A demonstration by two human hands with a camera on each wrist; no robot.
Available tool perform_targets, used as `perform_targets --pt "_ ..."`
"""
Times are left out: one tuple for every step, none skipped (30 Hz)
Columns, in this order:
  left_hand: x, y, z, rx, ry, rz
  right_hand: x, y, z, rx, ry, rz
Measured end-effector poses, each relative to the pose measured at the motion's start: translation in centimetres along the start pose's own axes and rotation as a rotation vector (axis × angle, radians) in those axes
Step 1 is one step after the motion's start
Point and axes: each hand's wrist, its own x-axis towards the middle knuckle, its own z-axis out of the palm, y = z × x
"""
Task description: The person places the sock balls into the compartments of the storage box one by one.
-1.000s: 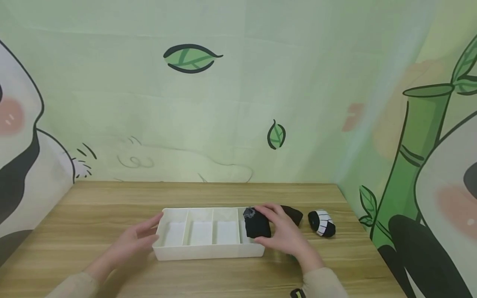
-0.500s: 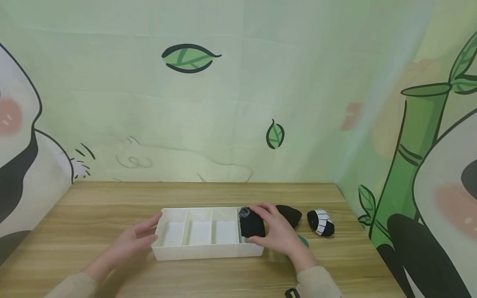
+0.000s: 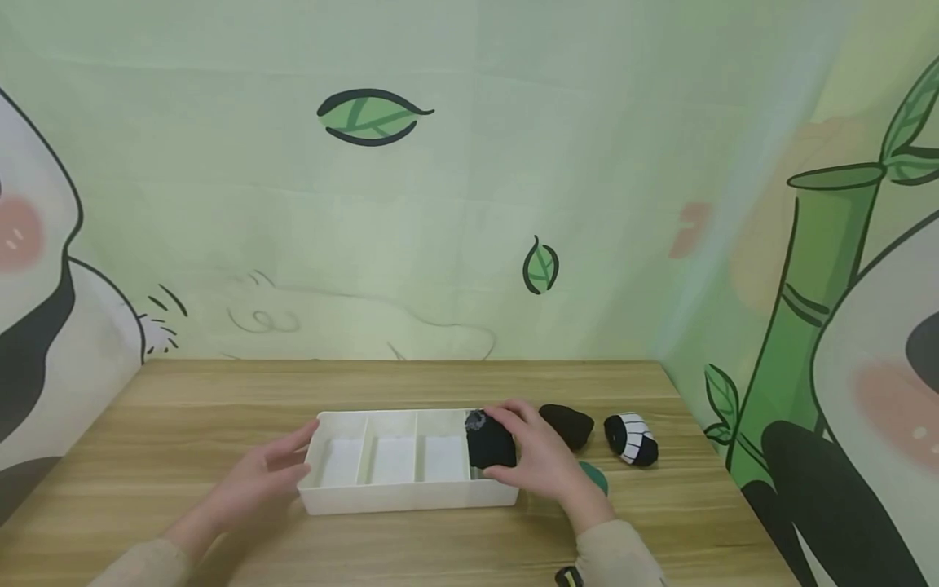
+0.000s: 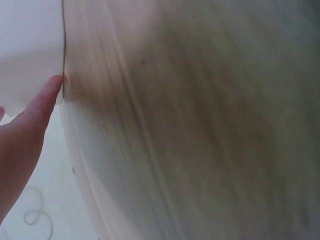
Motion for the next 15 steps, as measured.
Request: perform_targets --pt "-0.01 0.0 0.0 -0.002 0.0 0.002 0.02 0.01 0.02 0.001 0.0 -0.001" --pt "-0.01 -0.01 0.0 -0.002 0.0 0.006 0.03 0.02 0.03 -0.002 -0.001 -0.002" --pt "0.0 -0.02 0.0 -0.002 0.002 0.006 0.04 0.02 0.03 -0.003 -0.001 -0.001" --pt "0.0 -0.03 0.0 -0.001 0.004 0.007 0.05 0.03 0.03 -0.006 -0.002 0.001" --pt "0.0 -0.03 0.0 -0.002 0.005 0.008 0.06 0.03 0.03 -0.006 -0.003 0.003" --pt "0.01 -0.03 0.01 -0.004 0.006 0.008 0.08 0.04 0.02 -0.008 -0.003 0.005" --pt "0.02 -0.05 0.01 -0.005 0.006 0.007 0.09 0.06 0.02 -0.009 -0.003 0.007" --pt "0.03 -0.09 0.01 -0.006 0.006 0.007 0.09 0.08 0.02 -0.011 -0.003 0.008" --pt "0.03 -0.12 0.02 -0.007 0.007 0.007 0.12 0.1 0.03 -0.014 -0.004 0.007" --pt "0.03 -0.14 0.03 -0.01 0.007 0.007 0.13 0.13 0.04 -0.016 -0.005 0.007" --pt "0.03 -0.17 0.03 -0.013 0.007 0.008 0.13 0.15 0.05 -0.019 -0.006 0.005" --pt "0.04 -0.22 0.02 -0.015 0.006 0.008 0.15 0.18 0.06 -0.029 -0.006 0.001" --pt "0.05 -0.26 0.01 -0.014 0.005 0.007 0.15 0.19 0.07 -0.037 -0.005 0.001" --pt "0.05 -0.29 0.0 -0.015 0.005 0.006 0.15 0.18 0.04 -0.046 -0.004 0.001" --pt "0.04 -0.3 0.0 -0.015 0.005 0.005 0.15 0.18 0.01 -0.057 -0.004 -0.001"
